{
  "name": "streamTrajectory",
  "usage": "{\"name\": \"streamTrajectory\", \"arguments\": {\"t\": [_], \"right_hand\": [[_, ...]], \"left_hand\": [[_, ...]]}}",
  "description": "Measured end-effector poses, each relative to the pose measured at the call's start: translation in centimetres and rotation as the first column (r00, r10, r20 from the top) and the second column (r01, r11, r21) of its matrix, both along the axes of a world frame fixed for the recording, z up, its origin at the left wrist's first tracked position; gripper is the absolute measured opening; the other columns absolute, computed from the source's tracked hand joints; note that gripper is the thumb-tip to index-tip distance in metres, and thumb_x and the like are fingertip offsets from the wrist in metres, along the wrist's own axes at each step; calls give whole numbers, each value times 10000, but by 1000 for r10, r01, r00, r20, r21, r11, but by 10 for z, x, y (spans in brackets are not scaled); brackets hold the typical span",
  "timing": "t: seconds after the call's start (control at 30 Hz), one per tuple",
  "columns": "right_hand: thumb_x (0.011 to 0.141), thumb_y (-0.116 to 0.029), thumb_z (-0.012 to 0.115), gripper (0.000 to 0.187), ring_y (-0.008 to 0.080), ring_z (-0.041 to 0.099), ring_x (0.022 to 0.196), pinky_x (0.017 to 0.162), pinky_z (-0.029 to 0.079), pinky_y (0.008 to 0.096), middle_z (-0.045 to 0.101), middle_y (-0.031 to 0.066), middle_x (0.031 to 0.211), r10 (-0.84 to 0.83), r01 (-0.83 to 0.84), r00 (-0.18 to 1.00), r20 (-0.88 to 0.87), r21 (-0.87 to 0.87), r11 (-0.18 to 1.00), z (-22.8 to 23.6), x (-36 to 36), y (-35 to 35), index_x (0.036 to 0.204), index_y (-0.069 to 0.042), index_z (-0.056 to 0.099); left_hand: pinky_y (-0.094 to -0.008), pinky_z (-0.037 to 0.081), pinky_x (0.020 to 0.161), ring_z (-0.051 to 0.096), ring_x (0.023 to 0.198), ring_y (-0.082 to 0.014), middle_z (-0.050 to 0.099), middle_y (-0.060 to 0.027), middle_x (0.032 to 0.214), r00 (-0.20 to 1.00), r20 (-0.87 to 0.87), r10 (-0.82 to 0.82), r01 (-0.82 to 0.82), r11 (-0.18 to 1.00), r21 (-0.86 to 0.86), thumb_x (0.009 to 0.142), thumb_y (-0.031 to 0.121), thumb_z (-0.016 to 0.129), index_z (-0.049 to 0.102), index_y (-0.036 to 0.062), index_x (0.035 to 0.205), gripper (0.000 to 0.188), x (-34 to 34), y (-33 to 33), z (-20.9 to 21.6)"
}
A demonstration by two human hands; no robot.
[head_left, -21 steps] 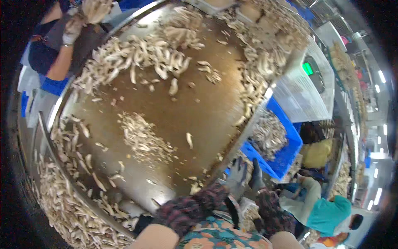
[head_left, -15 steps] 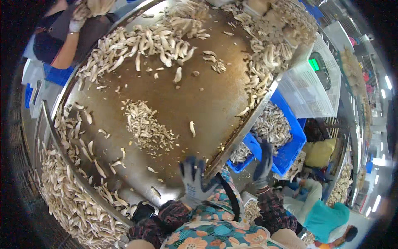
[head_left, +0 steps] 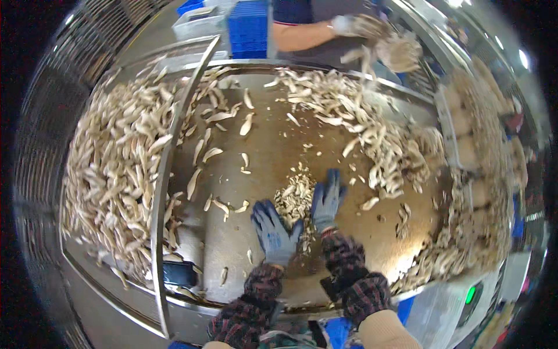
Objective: The person sorts and separates oyster mushrooms on a metal table, picking up clusters and breaking them into smaller pieces. The person places the separated mushrooms into a blue crate while coworkers work nearby.
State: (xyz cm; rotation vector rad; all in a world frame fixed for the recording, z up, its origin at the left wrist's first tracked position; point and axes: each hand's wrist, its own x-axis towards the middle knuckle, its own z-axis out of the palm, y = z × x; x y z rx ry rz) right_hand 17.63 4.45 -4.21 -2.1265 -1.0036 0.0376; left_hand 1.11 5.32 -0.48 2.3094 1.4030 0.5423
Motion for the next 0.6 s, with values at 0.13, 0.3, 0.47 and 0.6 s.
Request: {"name": "streamTrajectory", "arguments": {"t": [0.13,0.3,0.47,0.6], "right_hand": [[936,-219,478,449,383,388,1311,1125,245,437,464,212,1377,700,-696,707,-103,78,714,9,37,45,1334,-11,471],[970,-246,451,417,292,468,1271,1089,325,394,519,182,1336,624,-511,612,-486,359,781,5,-60,-57,1297,1,524],[967,-202,478,382,210,559,1144,986,436,341,569,135,1268,255,-158,88,-963,239,958,17,-128,-118,1293,-9,521],[967,-205,479,350,197,583,1079,944,455,327,599,127,1197,166,-342,-249,-954,247,907,24,-249,-197,1243,-2,548]], "left_hand": [[-538,97,1145,196,1372,-480,232,-374,1440,997,75,37,-38,999,16,894,455,476,188,-141,1418,844,24,36,-23],[-467,194,1135,323,1333,-404,398,-277,1389,866,491,93,-49,994,-100,926,376,471,392,-72,1365,632,13,-47,-54],[-344,461,890,573,1020,-239,601,-123,1113,424,608,671,-8,674,-739,956,320,506,580,31,1188,378,-40,-116,-18],[-284,506,623,605,705,-164,613,-32,822,168,153,974,226,113,-968,973,294,502,618,68,1038,263,-178,-141,115]]}}
